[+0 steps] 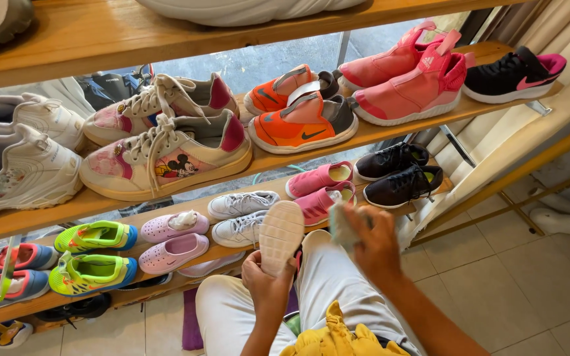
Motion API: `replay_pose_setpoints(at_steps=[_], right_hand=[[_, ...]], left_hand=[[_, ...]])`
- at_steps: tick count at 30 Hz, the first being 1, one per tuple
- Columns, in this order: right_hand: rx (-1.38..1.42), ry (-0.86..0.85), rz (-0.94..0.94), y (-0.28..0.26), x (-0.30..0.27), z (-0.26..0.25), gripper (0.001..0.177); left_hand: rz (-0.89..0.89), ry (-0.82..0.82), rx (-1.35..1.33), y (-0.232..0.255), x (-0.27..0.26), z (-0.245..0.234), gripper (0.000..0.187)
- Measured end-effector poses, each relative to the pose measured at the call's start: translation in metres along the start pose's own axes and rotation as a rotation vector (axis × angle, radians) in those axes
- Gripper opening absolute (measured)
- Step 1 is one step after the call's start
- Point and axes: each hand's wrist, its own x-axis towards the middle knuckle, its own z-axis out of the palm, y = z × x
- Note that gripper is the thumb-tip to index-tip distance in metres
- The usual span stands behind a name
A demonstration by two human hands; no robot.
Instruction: Cleaning several pairs of display shoes on a store shelf using a dual-sided cleaning sponge.
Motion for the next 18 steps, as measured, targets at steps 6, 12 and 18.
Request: replay_pose_setpoints(at_steps=[6,12,18], right_hand=[[0.022,-0.029,-0.346,-0.069,-0.045,0.008,0.05],[0.044,-0.11,-0.33,-0.037,-0.085,0.016,0.052],[0.476,-0.182,0.124,-0.051,-0.046,-0.006,0.062]], left_hand=[[-0.598,-0.215,-0.767,-0.045,0.015,0.026,0.057],[-0.744,-0.248,-1.258,-0.065,0.025,0.013,0.042],[-0.469,-0.241,-1.249,-0.079,0.01,0.05,0.052]])
